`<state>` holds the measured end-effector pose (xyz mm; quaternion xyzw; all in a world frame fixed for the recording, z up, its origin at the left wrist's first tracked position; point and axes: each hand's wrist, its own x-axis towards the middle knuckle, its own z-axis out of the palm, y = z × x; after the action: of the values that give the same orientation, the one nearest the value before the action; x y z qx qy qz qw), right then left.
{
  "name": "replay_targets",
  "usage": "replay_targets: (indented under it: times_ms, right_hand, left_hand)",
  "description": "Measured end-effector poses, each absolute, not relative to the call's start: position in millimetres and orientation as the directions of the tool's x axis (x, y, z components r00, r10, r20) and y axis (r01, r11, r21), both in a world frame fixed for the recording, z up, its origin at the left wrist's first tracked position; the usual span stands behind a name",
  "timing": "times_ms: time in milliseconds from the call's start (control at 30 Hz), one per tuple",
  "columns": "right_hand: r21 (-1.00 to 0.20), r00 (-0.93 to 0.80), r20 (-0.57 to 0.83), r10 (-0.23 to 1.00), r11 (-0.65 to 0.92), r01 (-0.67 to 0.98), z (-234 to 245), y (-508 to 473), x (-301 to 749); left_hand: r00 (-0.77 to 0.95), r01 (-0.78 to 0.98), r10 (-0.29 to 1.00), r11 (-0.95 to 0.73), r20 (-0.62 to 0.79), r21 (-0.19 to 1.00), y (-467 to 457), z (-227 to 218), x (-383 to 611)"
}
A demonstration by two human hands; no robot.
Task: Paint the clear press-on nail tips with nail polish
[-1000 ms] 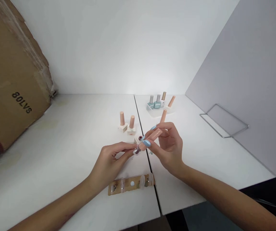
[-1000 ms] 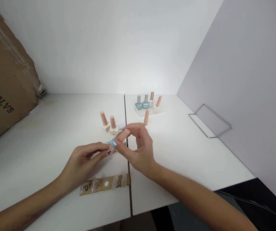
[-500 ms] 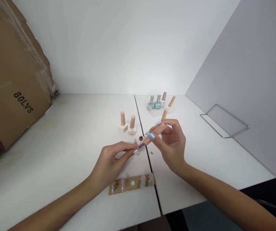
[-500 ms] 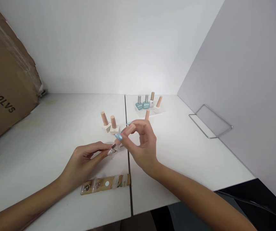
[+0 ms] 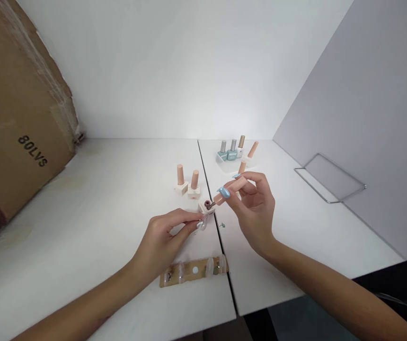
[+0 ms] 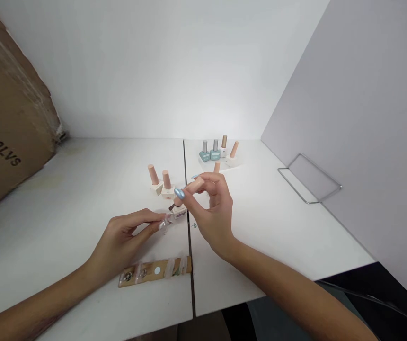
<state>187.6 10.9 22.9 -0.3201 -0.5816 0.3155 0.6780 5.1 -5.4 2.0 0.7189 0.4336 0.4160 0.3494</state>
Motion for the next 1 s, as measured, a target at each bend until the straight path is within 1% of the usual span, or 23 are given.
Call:
replay_targets:
  times_ms: [100, 200, 267, 400, 533, 767, 1000]
  right_hand:
    - [-0.764, 0.017, 0.637, 0.77, 0.635, -0.114, 20.9, 7.9, 186.5]
    - [-0.786, -0.053, 0.615, 0.787, 0.607, -0.118, 17.7, 5.6, 184.9]
    - [-0.806, -0.026, 0.59, 0.807, 0.586, -0.091, 16.8, 6.2, 184.4]
    - [-0.814, 0.088, 0.576, 0.813, 0.58, -0.027, 19.7, 10.7, 186.3]
    - [-0.832, 0.148, 0.548, 0.823, 0.554, -0.001, 24.7, 12.3, 188.8]
    - [-0.812, 0.116, 0.576, 0.809, 0.583, -0.039, 24.4, 10.7, 186.9]
    - [-0.776, 0.077, 0.616, 0.784, 0.621, -0.112, 22.0, 9.9, 188.1]
  left_hand:
    - [0.275, 0.317, 0.909, -0.392, 0.312, 0.864, -4.9, 1.3, 5.1]
    - [0.286, 0.319, 0.905, -0.399, 0.314, 0.86, -5.2, 2.1, 5.7]
    - [0.287, 0.323, 0.909, -0.39, 0.303, 0.862, -5.7, 2.5, 6.0]
    - [0.27, 0.331, 0.919, -0.368, 0.287, 0.869, -6.4, 1.6, 6.2]
    - [0.259, 0.337, 0.927, -0.35, 0.271, 0.874, -6.3, 0.5, 5.6]
    - [0.23, 0.315, 0.947, -0.29, 0.224, 0.904, -5.4, 4.5, 5.1]
    - [0.18, 0.185, 0.979, -0.133, 0.1, 0.974, -2.3, 7.4, 8.3]
